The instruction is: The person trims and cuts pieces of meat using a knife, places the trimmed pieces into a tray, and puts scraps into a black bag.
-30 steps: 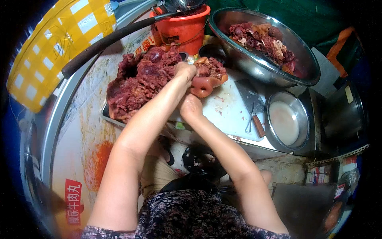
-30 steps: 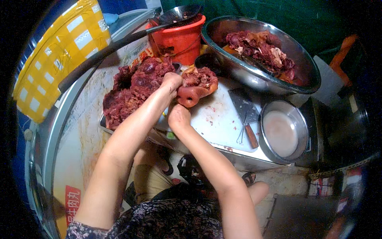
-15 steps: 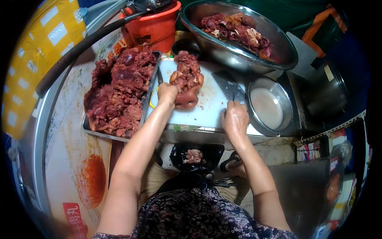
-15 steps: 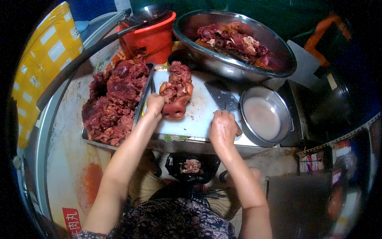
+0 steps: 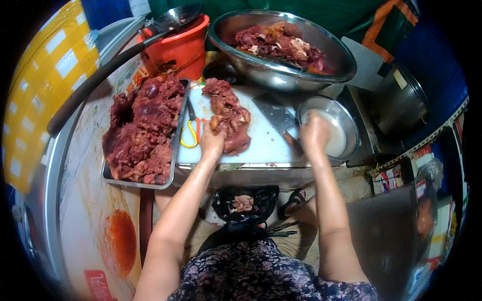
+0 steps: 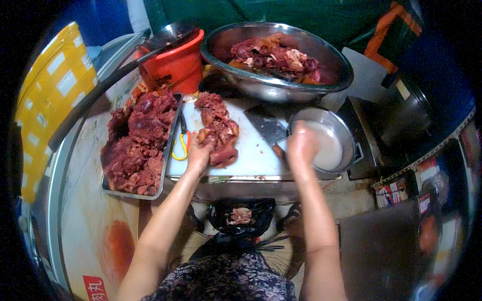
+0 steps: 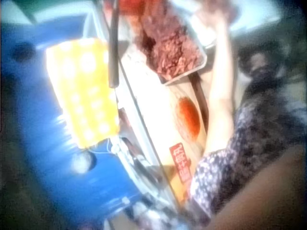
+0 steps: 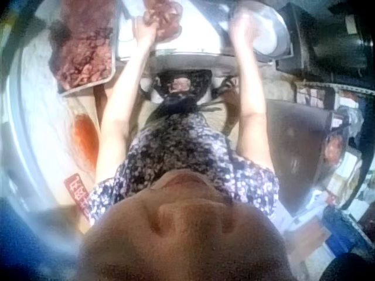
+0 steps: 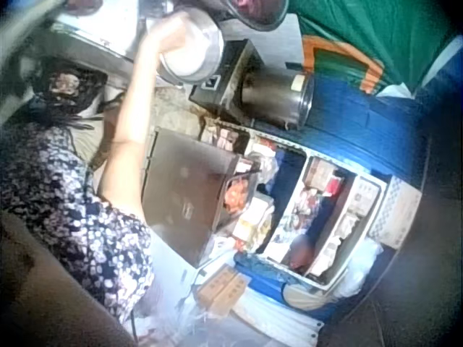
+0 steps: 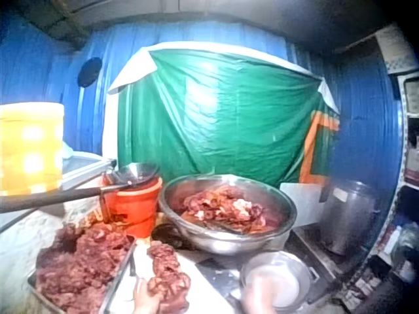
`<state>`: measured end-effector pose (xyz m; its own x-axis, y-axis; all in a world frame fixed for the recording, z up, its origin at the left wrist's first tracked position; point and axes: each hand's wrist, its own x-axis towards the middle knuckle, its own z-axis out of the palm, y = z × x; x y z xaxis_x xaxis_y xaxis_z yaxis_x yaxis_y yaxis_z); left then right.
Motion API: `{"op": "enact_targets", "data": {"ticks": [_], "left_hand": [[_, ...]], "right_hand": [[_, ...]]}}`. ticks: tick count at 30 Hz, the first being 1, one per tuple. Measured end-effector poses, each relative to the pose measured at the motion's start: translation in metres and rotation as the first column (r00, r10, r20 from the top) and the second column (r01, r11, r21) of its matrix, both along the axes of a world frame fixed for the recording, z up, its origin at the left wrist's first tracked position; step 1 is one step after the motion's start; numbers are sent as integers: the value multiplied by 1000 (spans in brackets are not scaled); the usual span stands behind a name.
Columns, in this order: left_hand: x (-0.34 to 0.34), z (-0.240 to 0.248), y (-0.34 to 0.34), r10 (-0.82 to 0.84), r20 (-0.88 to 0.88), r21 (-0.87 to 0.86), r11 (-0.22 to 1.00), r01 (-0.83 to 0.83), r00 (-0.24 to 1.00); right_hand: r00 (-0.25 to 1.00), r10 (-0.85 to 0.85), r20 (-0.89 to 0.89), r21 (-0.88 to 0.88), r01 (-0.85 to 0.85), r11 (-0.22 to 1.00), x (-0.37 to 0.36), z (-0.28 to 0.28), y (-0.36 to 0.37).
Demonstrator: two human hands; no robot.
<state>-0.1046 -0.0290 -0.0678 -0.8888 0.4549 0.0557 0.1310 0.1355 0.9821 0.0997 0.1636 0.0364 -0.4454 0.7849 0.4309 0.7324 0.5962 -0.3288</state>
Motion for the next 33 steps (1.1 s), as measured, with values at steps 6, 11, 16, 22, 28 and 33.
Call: {"op": "enact_targets", "data": {"ticks": [6, 11, 16, 22, 28, 33], "left_hand": [[32, 12, 6, 127, -171, -126, 981, -149, 977], [38, 35, -25, -56, -537, -265, 958, -105, 842], [47, 57, -41, -346, -661, -432, 901, 39, 666], [39, 38, -33, -268, -712, -259, 959, 113, 649], [64, 11, -15, -31, -658, 15, 998, 55, 752], [75, 4, 0, -26, -610, 16, 999, 46, 792]], "right_hand": [[950, -112, 292, -1, 117, 993, 46, -51, 106], [986, 7, 164, 66, -18, 998, 30, -27, 61], [887, 380, 261, -45, -382, 923, -16, -27, -12], [862, 186, 472, -60, -178, 982, -46, -73, -4], [944, 257, 207, -245, -204, 948, -48, -33, -6], [943, 333, -20, -392, -314, 865, -21, 8, -20]]}}
